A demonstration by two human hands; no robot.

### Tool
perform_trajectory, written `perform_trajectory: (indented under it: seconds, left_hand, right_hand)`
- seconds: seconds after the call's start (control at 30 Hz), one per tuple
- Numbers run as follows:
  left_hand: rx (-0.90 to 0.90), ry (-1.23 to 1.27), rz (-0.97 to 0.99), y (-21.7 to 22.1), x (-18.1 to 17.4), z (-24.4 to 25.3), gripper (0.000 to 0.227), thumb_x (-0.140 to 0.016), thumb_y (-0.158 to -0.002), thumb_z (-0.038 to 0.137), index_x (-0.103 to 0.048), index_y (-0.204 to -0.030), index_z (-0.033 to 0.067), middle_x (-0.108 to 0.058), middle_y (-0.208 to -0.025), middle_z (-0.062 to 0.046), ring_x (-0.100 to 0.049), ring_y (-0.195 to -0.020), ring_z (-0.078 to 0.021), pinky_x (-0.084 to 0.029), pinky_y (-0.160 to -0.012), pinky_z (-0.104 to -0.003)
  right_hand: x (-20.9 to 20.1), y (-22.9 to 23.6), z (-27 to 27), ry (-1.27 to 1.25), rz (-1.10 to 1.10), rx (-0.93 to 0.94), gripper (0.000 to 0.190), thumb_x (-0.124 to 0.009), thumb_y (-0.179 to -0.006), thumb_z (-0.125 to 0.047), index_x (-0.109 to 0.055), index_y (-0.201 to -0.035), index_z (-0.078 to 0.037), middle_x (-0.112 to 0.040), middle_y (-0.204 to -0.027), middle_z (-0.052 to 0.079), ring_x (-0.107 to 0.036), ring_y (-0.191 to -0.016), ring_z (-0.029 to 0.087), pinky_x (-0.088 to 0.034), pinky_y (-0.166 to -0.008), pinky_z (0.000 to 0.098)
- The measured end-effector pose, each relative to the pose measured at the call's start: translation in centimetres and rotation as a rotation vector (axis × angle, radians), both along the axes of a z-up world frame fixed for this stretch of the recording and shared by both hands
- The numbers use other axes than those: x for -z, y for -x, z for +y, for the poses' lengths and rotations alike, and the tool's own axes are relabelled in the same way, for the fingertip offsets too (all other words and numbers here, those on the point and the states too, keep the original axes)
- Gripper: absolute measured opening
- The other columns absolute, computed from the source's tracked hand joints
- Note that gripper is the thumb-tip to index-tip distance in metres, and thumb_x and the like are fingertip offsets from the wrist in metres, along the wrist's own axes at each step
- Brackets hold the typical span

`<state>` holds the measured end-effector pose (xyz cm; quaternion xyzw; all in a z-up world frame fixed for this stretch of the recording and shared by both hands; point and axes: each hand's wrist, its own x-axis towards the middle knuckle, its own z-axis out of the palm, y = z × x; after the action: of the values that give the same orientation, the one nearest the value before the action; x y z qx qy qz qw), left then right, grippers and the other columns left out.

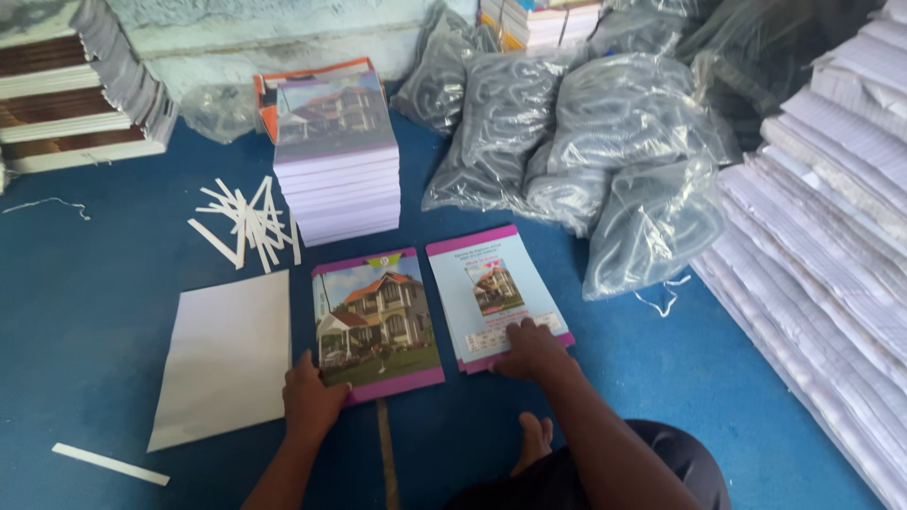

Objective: The person assembles notebooks by inserting a stack of lined pages into a printed cover and stacking the finished units. They handle loose white plastic strips and plastic-wrapped bundles nearby.

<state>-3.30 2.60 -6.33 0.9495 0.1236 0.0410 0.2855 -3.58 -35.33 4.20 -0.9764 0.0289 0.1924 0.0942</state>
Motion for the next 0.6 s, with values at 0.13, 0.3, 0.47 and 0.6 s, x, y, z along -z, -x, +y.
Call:
perform_trajectory:
  seconds: [0.13,0.3,0.47,0.6]
  left_hand:
    - [0.026,-0.010,0.038,0.3,-0.2,-0.4,0.084,-0.085,-0.072,0.029,-0.051,-0.148,0.0135,-0.050,-0.133,-0.021,-0.053,-0.122,-0.0408,-0.047,-0.105,-0.049]
    - [0.050,-0.056,0.065,0.8,-0.2,-0.7,0.074,-0.080,-0.078,0.030,-0.055,-0.146,0.0185,-0.048,-0.133,-0.020,-0.052,-0.118,-0.0412,-0.048,-0.103,-0.049]
    - [0.061,-0.059,0.046,0.7,-0.2,-0.6,0.073,-0.080,-0.078,0.030,-0.055,-0.145,0.0161,-0.048,-0.130,-0.020,-0.052,-0.116,-0.0408,-0.049,-0.101,-0.050]
    - [0.054,-0.058,0.026,0.7,-0.2,-0.7,0.072,-0.080,-0.076,0.030,-0.058,-0.143,0.0155,-0.050,-0.129,-0.020,-0.053,-0.116,-0.0406,-0.049,-0.101,-0.049]
  right_hand:
    - [-0.3,0.0,0.2,-0.023,0.031,0.052,0.092,-0.085,-0.075,-0.056,-0.052,-0.144,-0.006,-0.049,-0.147,0.021,-0.048,-0.138,0.044,-0.047,-0.112,0.0491]
    - [-0.3,0.1,0.6,0.009,-0.011,0.076,0.079,-0.079,-0.082,-0.050,-0.054,-0.144,-0.008,-0.048,-0.148,0.019,-0.045,-0.139,0.044,-0.048,-0.110,0.0510]
    - [-1.1,-0.2,0.2,-0.035,-0.038,0.215,0.070,-0.076,-0.085,-0.045,-0.056,-0.143,-0.011,-0.053,-0.146,0.017,-0.052,-0.137,0.037,-0.050,-0.110,0.0492]
    - [-1.9,-0.3,-0.2,0.017,-0.068,0.366,0.067,-0.078,-0.086,-0.044,-0.057,-0.141,-0.012,-0.046,-0.151,0.017,-0.045,-0.142,0.036,-0.048,-0.109,0.0505]
